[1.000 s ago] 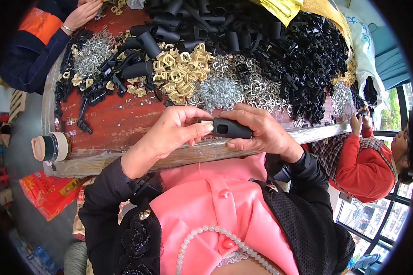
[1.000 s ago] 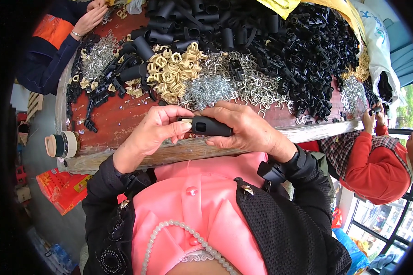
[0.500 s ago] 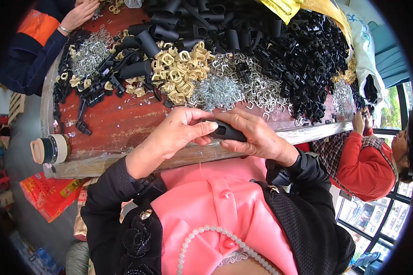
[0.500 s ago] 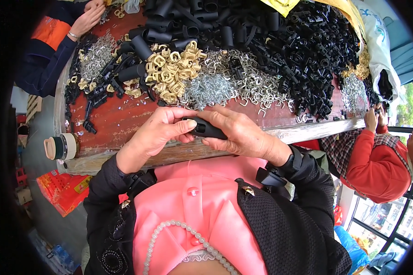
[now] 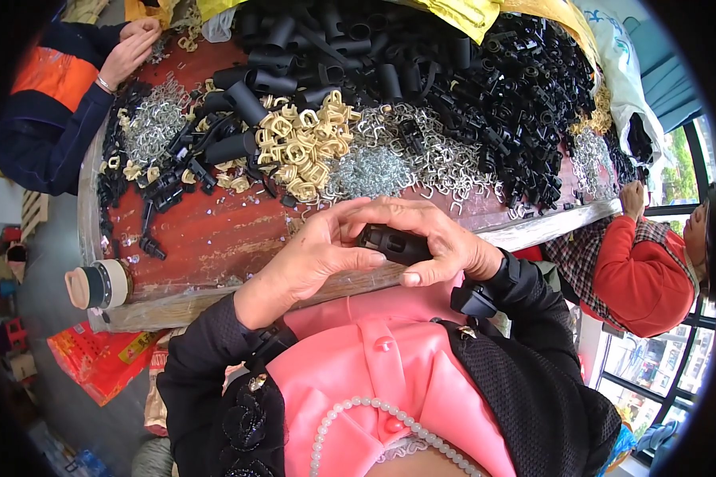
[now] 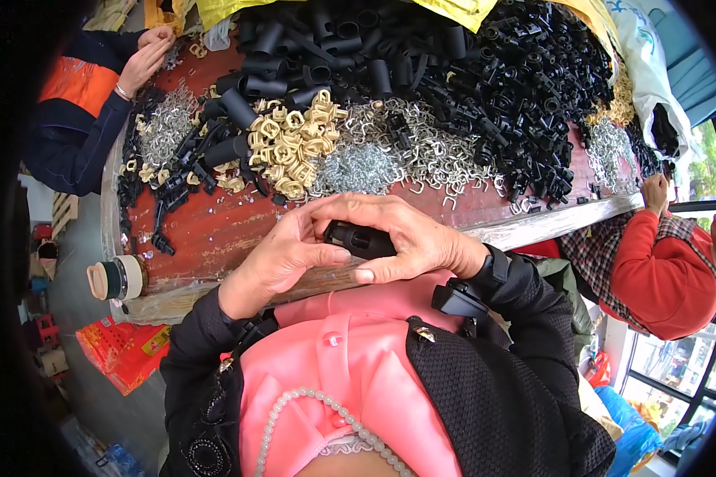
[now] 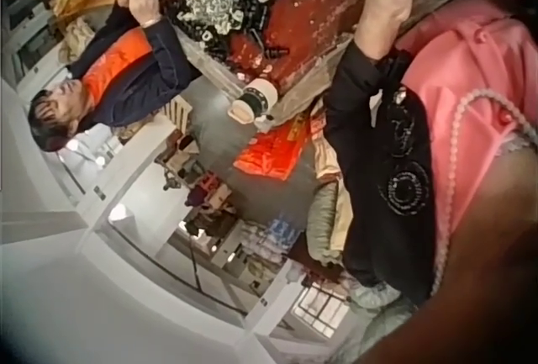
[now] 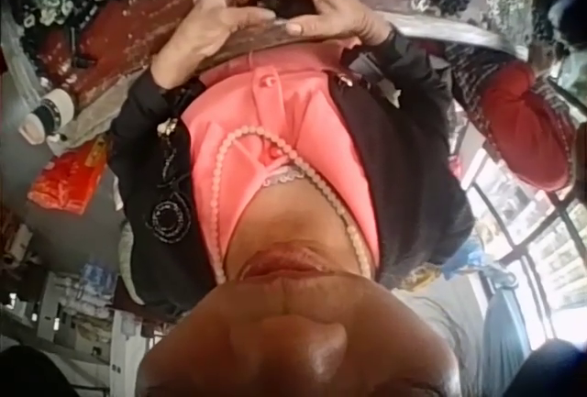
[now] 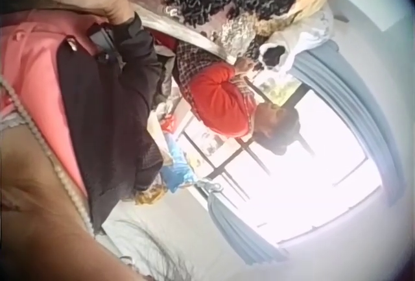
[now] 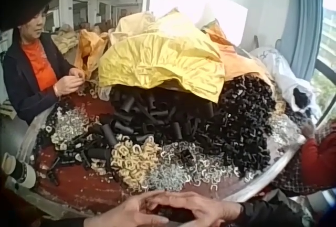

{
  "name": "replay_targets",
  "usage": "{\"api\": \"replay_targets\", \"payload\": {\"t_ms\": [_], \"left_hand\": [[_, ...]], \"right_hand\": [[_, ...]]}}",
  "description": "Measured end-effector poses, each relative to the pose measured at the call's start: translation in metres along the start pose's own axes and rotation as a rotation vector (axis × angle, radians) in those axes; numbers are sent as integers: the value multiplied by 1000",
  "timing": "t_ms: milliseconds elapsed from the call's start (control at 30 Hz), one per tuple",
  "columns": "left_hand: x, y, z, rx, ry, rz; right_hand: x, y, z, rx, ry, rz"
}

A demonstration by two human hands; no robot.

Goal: The person assembles components by hand, picking up a black plastic housing and inserting a small metal part and a beige plastic clip. They then press a black cap onto the assembly and set the completed piece back onto the table.

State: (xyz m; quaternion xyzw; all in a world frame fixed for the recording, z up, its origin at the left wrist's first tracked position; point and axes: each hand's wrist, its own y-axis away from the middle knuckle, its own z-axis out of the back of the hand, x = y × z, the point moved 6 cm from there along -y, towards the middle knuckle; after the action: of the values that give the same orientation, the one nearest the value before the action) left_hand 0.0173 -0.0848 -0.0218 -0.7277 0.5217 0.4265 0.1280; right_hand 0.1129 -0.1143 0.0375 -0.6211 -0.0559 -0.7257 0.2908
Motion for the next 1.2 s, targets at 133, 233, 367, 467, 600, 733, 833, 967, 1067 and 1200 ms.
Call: {"api": "replay_targets", "payload": {"t_ms": [133, 233, 367, 467, 600, 733, 833, 967, 1067, 1200], "left_hand": [[-2, -1, -1, -6, 40, -6], [1, -1, -1, -19, 60, 68], [5, -1, -3, 9, 67, 98], [5, -5, -6, 31, 24, 85], [-6, 11, 3, 31, -38, 150], [-46, 45, 58, -207, -280, -60], [-67, 70, 103, -477, -400, -184], [-56, 71, 105, -477, -366, -141], [-48, 63, 91, -419, -373, -73], [-44, 49, 76, -313, -427, -69]], "right_hand": [[-4, 4, 4, -104, 87, -15], [-6, 7, 4, -132, 109, -44], [-4, 11, 6, -162, 130, -69], [-6, 15, 11, -198, 107, -91], [-4, 30, 24, -168, 68, -152], [4, 109, 62, 55, 310, -493], [17, 178, 64, -134, 260, -768], [26, 183, 68, -529, 222, -658], [25, 125, 60, -567, 525, -289], [24, 93, 39, -538, 694, 44]]}}
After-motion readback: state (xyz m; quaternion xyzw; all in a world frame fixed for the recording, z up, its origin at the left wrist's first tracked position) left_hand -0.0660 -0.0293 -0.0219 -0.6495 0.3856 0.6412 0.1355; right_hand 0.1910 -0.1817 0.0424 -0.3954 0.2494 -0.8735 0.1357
